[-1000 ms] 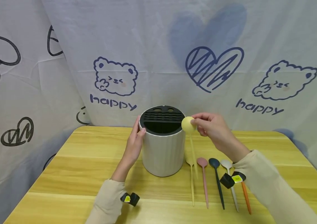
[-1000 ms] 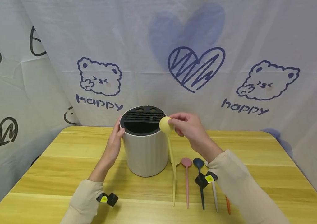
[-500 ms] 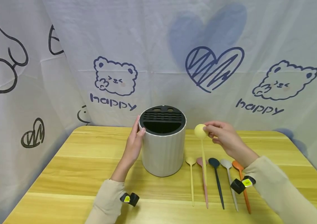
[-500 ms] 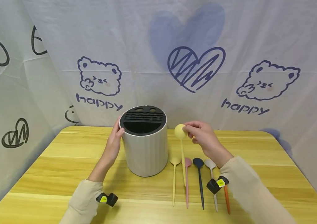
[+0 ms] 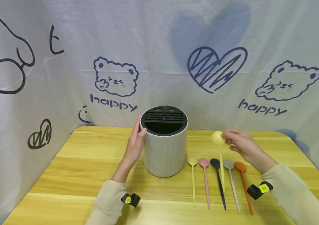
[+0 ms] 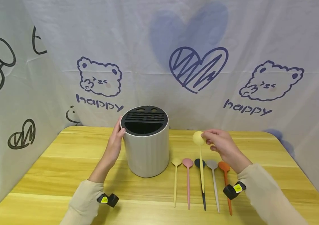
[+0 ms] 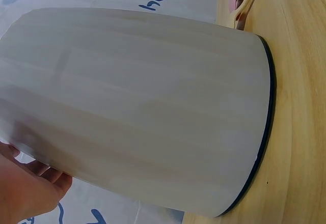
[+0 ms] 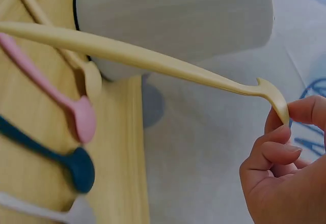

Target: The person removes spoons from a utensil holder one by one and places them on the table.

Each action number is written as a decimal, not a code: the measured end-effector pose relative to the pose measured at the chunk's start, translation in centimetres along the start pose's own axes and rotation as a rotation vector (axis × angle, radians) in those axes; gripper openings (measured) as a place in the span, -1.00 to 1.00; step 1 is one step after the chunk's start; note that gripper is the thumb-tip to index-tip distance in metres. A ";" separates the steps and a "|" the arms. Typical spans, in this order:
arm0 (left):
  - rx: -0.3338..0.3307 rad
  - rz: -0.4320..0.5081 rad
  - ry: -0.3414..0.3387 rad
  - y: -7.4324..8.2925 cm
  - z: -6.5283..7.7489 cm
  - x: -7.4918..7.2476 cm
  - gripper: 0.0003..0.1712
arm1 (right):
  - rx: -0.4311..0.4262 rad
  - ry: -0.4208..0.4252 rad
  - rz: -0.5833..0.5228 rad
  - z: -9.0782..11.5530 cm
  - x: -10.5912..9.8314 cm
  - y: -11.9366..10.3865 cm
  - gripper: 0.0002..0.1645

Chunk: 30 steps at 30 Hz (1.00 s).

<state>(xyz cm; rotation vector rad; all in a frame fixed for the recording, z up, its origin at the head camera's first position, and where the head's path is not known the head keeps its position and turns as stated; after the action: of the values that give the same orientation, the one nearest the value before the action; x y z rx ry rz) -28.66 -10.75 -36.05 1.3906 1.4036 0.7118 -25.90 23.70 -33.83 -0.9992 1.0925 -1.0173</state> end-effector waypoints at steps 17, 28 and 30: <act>-0.014 -0.015 0.005 0.1 0.1 0.0 -0.23 | 0.045 0.018 0.042 1.0 -5.1 4.6 -0.84; -0.007 -0.028 0.020 0.2 0.3 0.1 -0.23 | 0.091 0.017 -0.003 1.7 -6.7 6.8 -0.75; -0.005 -0.027 0.019 0.1 0.3 0.1 -0.23 | 0.093 0.027 0.006 1.9 -6.9 7.1 -0.78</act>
<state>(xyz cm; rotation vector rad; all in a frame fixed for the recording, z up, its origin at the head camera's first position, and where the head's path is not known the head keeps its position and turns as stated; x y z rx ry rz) -28.31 -10.75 -36.09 1.3617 1.4320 0.7123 -24.14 32.25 -38.95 -0.9087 1.0606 -1.0699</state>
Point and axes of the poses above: each hand's wrist, its own z-axis away from the middle knuckle, its own x-axis out of the palm, y = z × x, the point moved 5 cm from there along -z, towards the middle knuckle, and after that the axes turned 6 degrees about -y, right-handed, at the moved point
